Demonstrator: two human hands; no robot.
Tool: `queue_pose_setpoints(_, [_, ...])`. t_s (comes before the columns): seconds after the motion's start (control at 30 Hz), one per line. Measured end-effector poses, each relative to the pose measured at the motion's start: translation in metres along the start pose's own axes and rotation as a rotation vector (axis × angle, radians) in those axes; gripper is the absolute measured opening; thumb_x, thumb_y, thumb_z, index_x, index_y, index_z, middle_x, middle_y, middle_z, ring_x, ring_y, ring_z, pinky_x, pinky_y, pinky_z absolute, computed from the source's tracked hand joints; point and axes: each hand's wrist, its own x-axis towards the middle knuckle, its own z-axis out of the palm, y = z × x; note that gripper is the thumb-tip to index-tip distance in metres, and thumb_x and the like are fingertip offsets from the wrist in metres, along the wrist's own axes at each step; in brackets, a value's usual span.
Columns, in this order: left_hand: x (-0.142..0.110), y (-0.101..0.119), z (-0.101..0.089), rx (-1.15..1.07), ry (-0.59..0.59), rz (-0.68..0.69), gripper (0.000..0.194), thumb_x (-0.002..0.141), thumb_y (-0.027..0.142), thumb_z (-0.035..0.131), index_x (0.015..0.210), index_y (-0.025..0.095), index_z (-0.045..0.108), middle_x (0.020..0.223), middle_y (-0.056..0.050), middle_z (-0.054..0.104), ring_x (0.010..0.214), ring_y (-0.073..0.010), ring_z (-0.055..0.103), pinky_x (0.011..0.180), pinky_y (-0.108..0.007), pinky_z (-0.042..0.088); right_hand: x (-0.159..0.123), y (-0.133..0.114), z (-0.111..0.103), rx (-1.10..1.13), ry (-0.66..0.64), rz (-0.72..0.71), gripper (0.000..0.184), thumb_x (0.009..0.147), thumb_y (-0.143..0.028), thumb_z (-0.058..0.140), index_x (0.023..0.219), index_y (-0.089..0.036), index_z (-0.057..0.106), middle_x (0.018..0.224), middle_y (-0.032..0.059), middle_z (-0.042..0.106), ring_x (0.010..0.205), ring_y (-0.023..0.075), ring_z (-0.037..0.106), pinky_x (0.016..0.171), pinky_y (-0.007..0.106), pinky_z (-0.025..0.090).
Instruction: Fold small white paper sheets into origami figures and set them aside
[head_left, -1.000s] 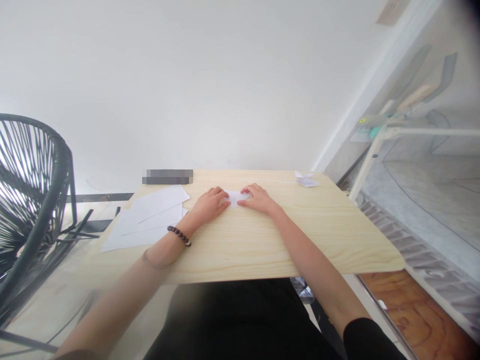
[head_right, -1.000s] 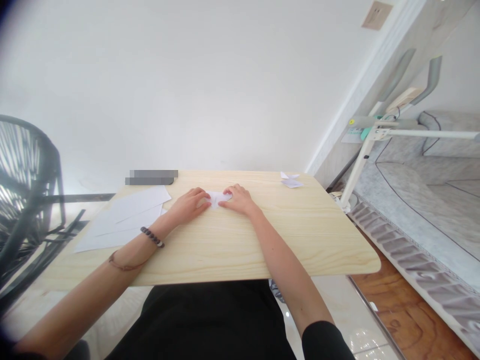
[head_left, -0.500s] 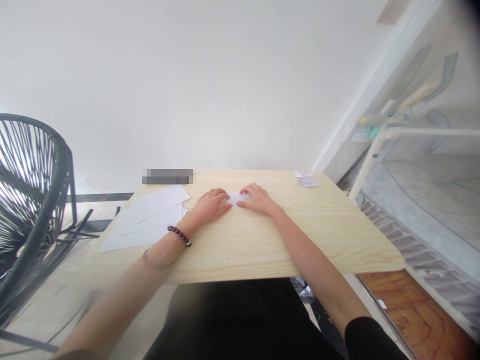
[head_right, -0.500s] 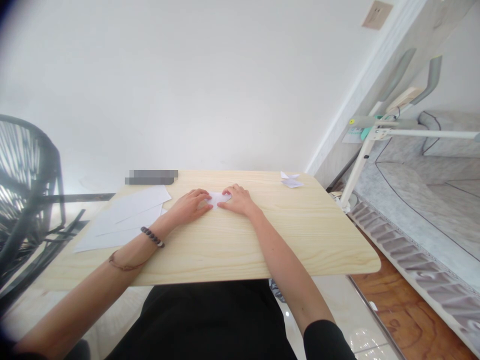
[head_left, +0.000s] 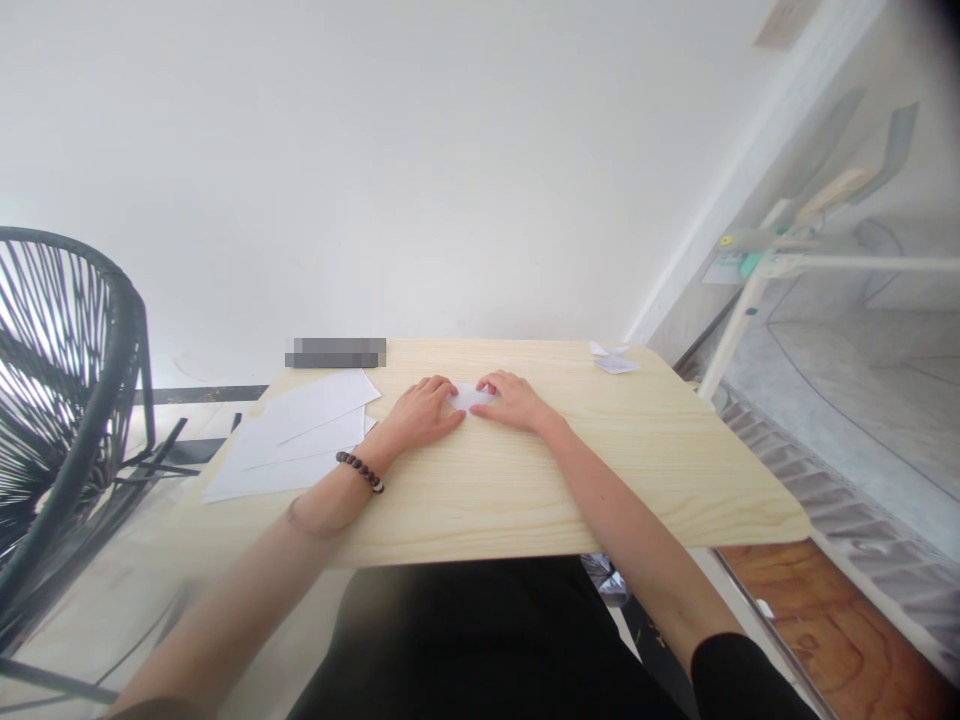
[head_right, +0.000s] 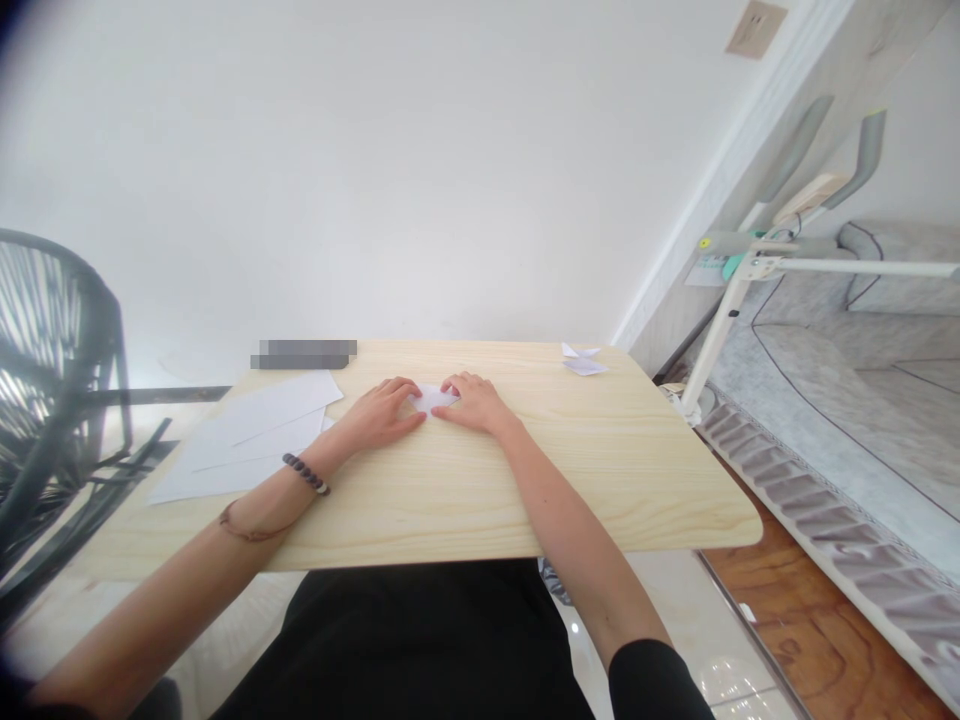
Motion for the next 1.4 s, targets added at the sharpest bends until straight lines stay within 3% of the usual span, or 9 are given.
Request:
queue_pose_setpoints(0.53, [0.000,0.004,0.000,0.059,0.005,-0.001,0.031,0.077,0.039,0.040,0.097,0.017,0.047,0.100,-0.008,0.049,0.091,-0.0211,0.047,0.078,-0.034,0.038,0.000,0.009,-0.001,0.175,0.003,-0.017,0.025,0.068,-0.026,0.053,0.092,-0.020,0.056,0.083,0.0000,0.053,0.071,0.0097,0.046,0.069,0.023,0.035])
queue_pose_setpoints(0.8, [0.001,0.001,0.003,0.080,0.012,0.011,0.030,0.077,0.039,0.039,0.097,0.017,0.046,0.100,-0.007,0.048,0.092,-0.0207,0.046,0.078,-0.033,0.037,0.004,0.019,-0.002,0.279,-0.013,-0.034,0.032,0.069,-0.008,0.039,0.095,-0.018,0.055,0.088,0.0012,0.050,0.058,0.0061,0.040,0.061,0.020,0.035])
queue_pose_setpoints(1.4, [0.002,0.007,0.001,0.166,-0.007,-0.006,0.032,0.078,0.044,0.036,0.090,0.016,0.048,0.096,-0.007,0.048,0.085,-0.0209,0.047,0.072,-0.033,0.037,0.004,0.020,-0.006,0.315,-0.050,-0.027,0.034,0.067,-0.005,0.037,0.091,-0.018,0.057,0.089,0.0011,0.050,0.056,0.0058,0.037,0.060,0.020,0.034])
